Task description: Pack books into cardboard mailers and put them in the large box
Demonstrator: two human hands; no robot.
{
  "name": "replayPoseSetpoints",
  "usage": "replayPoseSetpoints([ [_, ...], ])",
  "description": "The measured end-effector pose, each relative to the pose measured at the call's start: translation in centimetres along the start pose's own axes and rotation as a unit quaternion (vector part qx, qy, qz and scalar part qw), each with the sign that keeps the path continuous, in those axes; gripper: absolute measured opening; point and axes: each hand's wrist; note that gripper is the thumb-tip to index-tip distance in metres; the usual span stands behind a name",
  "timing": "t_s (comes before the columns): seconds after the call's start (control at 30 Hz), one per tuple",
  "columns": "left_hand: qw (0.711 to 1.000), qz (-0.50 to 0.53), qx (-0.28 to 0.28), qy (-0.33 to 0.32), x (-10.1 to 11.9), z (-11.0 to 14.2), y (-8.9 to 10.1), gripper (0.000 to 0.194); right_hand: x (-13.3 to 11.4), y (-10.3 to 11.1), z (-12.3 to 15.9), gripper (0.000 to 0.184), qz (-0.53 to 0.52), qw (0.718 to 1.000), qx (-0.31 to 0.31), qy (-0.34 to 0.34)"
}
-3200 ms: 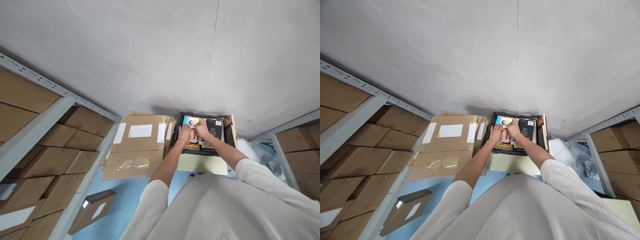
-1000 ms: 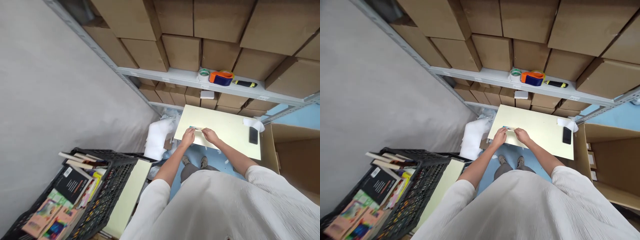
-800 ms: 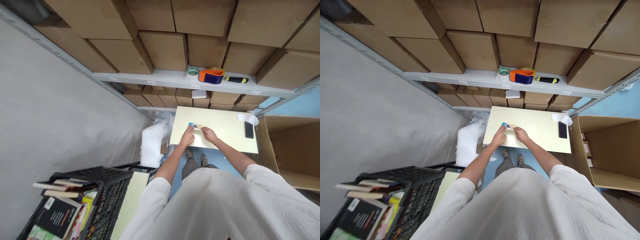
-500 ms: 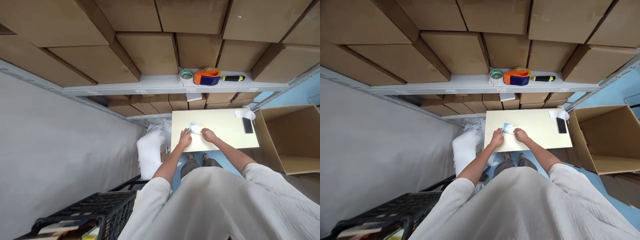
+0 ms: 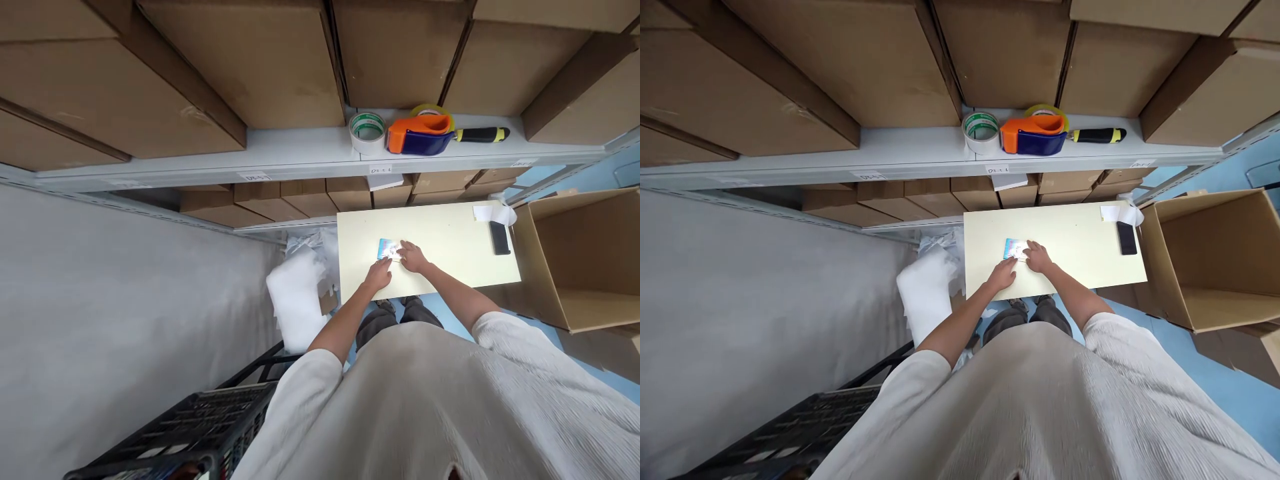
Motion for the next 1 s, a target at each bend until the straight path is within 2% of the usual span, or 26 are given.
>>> replayPoseSetpoints([
  [0.2,0.999,-0.033,-0.011,0.021,-0.4,-0.5,0.0,0.062,0.3,-0.4,0.4,0.057,-0.014,1.0,-0.003,-0.013],
  [0.4,0.997,-0.052,-0.001,0.059,-0.8,-1.4,1.4,0.065,-1.9,-2.1,2.1,0.071,-0.003,0.998,-0.006,-0.062],
  [0.57,0.999,-0.032,0.023,0.012,-1.0,-0.9,1.5,0.063,-3.5,-2.3,2.1,0.067,-0.036,0.994,-0.032,-0.101],
  [0.7,1.0,-0.002,0.006,0.006,-0.7,-0.9,0.8,0.064,-3.5,-2.0,2.2,0.063,-0.064,0.991,-0.046,-0.112],
  [0.8,0.999,0.041,0.011,0.013,-0.4,-1.2,0.3,0.067,-3.0,-2.3,2.1,0.061,-0.094,0.988,-0.032,-0.118],
  [0.9,0.996,0.077,0.035,0.02,-0.3,-1.4,0.2,0.068,-2.6,-2.8,1.5,0.064,-0.146,0.98,0.008,-0.134],
  [1.0,0.992,0.108,0.061,0.038,-0.4,-1.4,0.5,0.066,-2.4,-3.2,0.7,0.069,-0.249,0.952,0.061,-0.165],
])
Point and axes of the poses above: each hand's wrist, its own z-axis away from the middle knuckle, its own y-axis out of the back of the hand, x = y × z, and after that the axes turned 1 degree about -x, right-handed
